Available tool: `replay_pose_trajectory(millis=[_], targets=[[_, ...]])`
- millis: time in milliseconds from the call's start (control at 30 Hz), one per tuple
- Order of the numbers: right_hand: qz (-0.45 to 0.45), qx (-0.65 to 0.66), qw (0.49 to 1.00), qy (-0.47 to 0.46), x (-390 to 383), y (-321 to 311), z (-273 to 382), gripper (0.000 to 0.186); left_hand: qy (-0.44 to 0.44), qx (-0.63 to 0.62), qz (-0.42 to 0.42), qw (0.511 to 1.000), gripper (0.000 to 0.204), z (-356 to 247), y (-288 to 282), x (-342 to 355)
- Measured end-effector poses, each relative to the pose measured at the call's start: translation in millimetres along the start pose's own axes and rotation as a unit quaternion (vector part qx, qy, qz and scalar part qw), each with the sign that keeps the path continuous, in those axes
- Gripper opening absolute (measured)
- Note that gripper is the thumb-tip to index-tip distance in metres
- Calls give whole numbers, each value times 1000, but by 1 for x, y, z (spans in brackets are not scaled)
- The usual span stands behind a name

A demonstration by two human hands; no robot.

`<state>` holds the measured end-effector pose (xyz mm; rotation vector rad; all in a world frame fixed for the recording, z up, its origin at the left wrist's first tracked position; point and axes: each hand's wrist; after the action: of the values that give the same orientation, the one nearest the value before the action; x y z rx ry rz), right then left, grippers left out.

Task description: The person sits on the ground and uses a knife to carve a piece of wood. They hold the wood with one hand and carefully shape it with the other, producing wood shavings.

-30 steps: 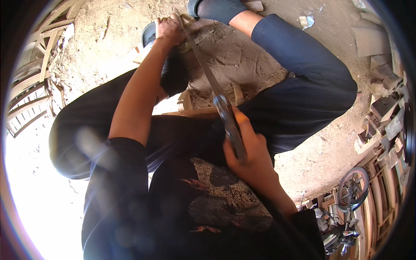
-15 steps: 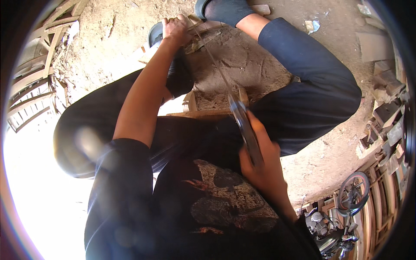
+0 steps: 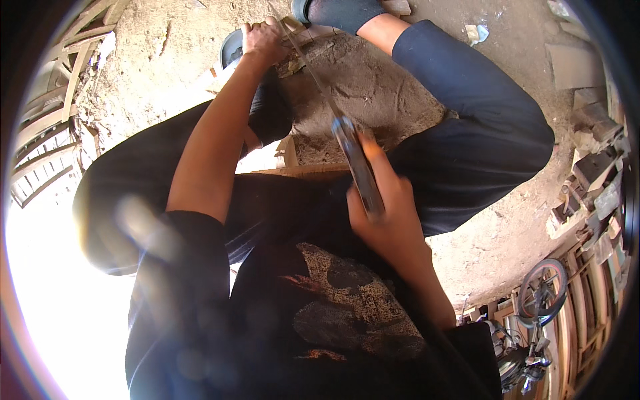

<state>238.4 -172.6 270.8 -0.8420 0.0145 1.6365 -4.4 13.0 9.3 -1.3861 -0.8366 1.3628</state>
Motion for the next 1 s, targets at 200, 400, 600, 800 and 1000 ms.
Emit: replay_pose_trajectory(millis=[200,400,600,800,1000], targets=[[-14,11,998,62,-39,-24,6,57,-2,28,6,1000,79,-5,1,-3],[-24,-5,999,-35,2,1,-5,59,32,5,-71,997,70,8,22,-3],[-13,-8,1000,-8,-17,-11,-4,62,-2,22,11,1000,75,-3,1,1],[-23,2,1000,-7,-21,-17,-16,64,36,25,-66,997,68,8,20,-1],[22,-21,998,49,12,9,1,58,-13,-14,10,1000,75,0,3,1]])
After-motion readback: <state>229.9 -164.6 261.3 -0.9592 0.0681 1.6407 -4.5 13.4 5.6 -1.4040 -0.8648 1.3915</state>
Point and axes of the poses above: each hand's wrist, its own x-axis towards the middle knuckle, its own y-axis out of the palm, z = x × y, and after that the axes turned 13 degrees about -z, right-handed
